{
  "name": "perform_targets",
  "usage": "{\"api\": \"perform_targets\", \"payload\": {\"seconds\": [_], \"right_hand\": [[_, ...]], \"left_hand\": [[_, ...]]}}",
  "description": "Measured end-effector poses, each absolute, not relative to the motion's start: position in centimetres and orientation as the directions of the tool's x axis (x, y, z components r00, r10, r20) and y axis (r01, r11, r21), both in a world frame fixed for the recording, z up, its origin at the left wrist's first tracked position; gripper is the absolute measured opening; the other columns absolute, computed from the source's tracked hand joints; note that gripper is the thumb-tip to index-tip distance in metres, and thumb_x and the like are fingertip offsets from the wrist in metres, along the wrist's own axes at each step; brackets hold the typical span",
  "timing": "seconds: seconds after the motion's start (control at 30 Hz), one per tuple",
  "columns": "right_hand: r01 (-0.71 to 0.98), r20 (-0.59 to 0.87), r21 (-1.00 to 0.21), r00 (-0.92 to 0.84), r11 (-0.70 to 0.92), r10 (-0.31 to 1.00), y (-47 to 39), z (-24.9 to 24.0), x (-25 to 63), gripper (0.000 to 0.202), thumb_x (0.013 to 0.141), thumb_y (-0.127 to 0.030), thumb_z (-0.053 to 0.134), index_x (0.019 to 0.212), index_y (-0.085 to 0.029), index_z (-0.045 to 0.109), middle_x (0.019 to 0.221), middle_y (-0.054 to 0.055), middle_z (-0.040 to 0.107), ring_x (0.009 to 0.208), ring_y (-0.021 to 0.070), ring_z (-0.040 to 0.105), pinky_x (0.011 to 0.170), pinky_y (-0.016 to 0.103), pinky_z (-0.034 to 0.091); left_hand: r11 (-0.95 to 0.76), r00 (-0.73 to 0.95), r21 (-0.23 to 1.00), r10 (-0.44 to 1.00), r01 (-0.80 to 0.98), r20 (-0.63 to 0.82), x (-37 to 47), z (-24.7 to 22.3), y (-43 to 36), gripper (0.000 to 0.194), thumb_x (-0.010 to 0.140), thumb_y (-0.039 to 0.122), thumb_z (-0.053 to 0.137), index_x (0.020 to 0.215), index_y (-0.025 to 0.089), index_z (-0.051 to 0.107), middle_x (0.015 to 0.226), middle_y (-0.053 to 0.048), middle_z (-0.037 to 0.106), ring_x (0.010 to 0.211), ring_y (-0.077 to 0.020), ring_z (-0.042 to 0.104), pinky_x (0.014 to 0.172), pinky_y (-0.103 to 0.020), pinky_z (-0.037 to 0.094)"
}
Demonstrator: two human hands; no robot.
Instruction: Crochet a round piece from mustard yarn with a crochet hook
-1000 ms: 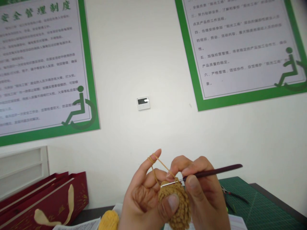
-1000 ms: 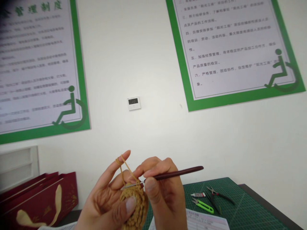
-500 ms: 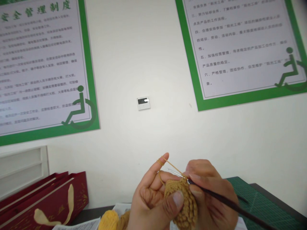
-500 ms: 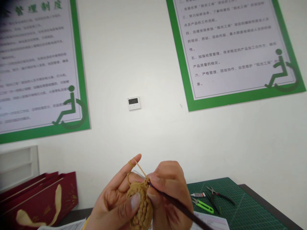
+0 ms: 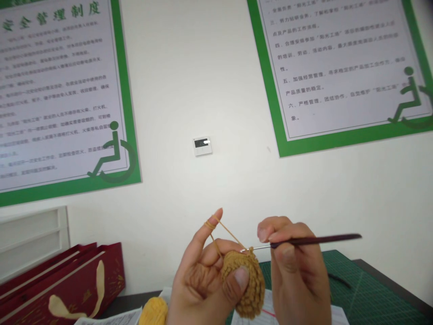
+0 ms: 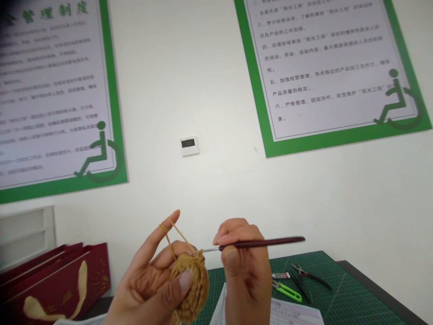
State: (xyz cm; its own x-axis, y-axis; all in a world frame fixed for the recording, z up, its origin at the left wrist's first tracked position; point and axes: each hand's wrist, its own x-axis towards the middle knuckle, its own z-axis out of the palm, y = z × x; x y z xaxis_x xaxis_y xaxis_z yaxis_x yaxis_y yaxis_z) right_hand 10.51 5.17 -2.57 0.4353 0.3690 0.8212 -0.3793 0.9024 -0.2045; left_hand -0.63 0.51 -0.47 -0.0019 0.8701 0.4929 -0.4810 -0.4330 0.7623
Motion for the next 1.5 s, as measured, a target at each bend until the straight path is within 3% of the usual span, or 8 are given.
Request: {"api": "perform_targets", "payload": {"seconds": [0.2, 0.33, 0.4, 0.53, 0.63, 0.87, 1.2, 1.5], "right_hand": [[-0.673, 0.714, -0.416, 0.175, 0.612, 0.678, 4.9, -2.2, 11.6, 0.027, 0.100, -0.038, 0.049, 0.078, -0.024, 0.054, 0.069, -0.002, 0.050, 0.067, 0.0152, 0.044, 0.065, 0.029, 0.039], [-0.799, 0.691, -0.512, -0.166, 0.315, 0.703, 5.3, -2.1, 11.4, 0.032, 0.096, -0.045, 0.055, 0.074, -0.022, 0.050, 0.068, -0.003, 0.046, 0.064, 0.0140, 0.041, 0.065, 0.029, 0.039], [-0.804, 0.686, -0.530, -0.219, 0.270, 0.694, 5.5, -2.2, 11.1, 0.030, 0.094, -0.046, 0.059, 0.076, -0.022, 0.051, 0.074, -0.002, 0.050, 0.068, 0.0135, 0.045, 0.069, 0.029, 0.041], [-0.750, 0.766, -0.453, -0.052, 0.482, 0.641, 5.8, -2.7, 10.5, 0.015, 0.092, -0.040, 0.064, 0.088, -0.026, 0.060, 0.092, 0.000, 0.063, 0.084, 0.0146, 0.058, 0.078, 0.029, 0.046], [-0.644, 0.826, -0.383, 0.082, 0.663, 0.557, 5.9, -3.1, 10.4, 0.005, 0.096, -0.032, 0.061, 0.095, -0.028, 0.064, 0.090, -0.001, 0.067, 0.086, 0.0137, 0.063, 0.077, 0.026, 0.050], [-0.395, 0.902, -0.265, 0.221, 0.879, 0.371, 5.7, -3.5, 10.0, 0.012, 0.096, -0.018, 0.058, 0.099, -0.027, 0.065, 0.087, -0.001, 0.064, 0.085, 0.0139, 0.062, 0.075, 0.027, 0.053], [-0.233, 0.935, -0.102, 0.309, 0.967, 0.173, 5.6, -4.0, 9.2, 0.024, 0.092, -0.009, 0.058, 0.107, -0.026, 0.066, 0.088, 0.003, 0.067, 0.084, 0.0193, 0.061, 0.069, 0.034, 0.054], [-0.374, 0.899, -0.163, 0.324, 0.913, 0.294, 5.6, -4.2, 8.6, 0.015, 0.096, -0.018, 0.058, 0.102, -0.028, 0.066, 0.089, 0.002, 0.062, 0.089, 0.0172, 0.060, 0.073, 0.030, 0.053]], "left_hand": [[-0.312, 0.139, 0.806, 0.891, -0.504, 0.432, -1.3, -0.1, 0.4, 0.064, 0.068, 0.011, 0.086, 0.127, 0.032, 0.070, 0.085, -0.004, 0.073, 0.061, -0.0109, 0.062, 0.054, -0.021, 0.046], [-0.362, 0.110, 0.799, 0.878, -0.481, 0.465, -1.1, -0.2, 0.5, 0.051, 0.070, 0.015, 0.086, 0.118, 0.027, 0.075, 0.084, -0.006, 0.073, 0.069, -0.0142, 0.064, 0.062, -0.024, 0.050], [-0.412, 0.057, 0.796, 0.873, -0.444, 0.484, -1.0, -0.3, 0.6, 0.046, 0.070, 0.017, 0.086, 0.114, 0.026, 0.078, 0.085, -0.007, 0.074, 0.076, -0.0166, 0.066, 0.069, -0.025, 0.052], [-0.398, 0.016, 0.809, 0.894, -0.432, 0.448, -0.8, -0.4, 0.8, 0.048, 0.066, 0.018, 0.089, 0.112, 0.025, 0.078, 0.087, -0.006, 0.073, 0.078, -0.0171, 0.066, 0.073, -0.027, 0.052], [-0.428, -0.019, 0.788, 0.883, -0.443, 0.469, -0.7, -0.4, 0.9, 0.051, 0.066, 0.018, 0.089, 0.115, 0.026, 0.077, 0.088, -0.006, 0.072, 0.082, -0.0185, 0.066, 0.074, -0.027, 0.052], [-0.442, -0.058, 0.750, 0.876, -0.493, 0.478, -0.3, -0.5, 1.0, 0.049, 0.072, 0.021, 0.086, 0.119, 0.026, 0.074, 0.089, -0.005, 0.073, 0.088, -0.0180, 0.067, 0.074, -0.024, 0.050], [-0.311, -0.007, 0.743, 0.924, -0.593, 0.381, -0.4, -0.2, 0.9, 0.056, 0.066, 0.012, 0.088, 0.118, 0.023, 0.073, 0.083, -0.002, 0.069, 0.075, -0.0124, 0.063, 0.071, -0.023, 0.050], [-0.304, -0.032, 0.739, 0.933, -0.601, 0.358, -0.3, -0.2, 0.8, 0.069, 0.061, 0.011, 0.091, 0.125, 0.024, 0.069, 0.082, -0.001, 0.070, 0.072, -0.0124, 0.064, 0.071, -0.025, 0.052]]}}
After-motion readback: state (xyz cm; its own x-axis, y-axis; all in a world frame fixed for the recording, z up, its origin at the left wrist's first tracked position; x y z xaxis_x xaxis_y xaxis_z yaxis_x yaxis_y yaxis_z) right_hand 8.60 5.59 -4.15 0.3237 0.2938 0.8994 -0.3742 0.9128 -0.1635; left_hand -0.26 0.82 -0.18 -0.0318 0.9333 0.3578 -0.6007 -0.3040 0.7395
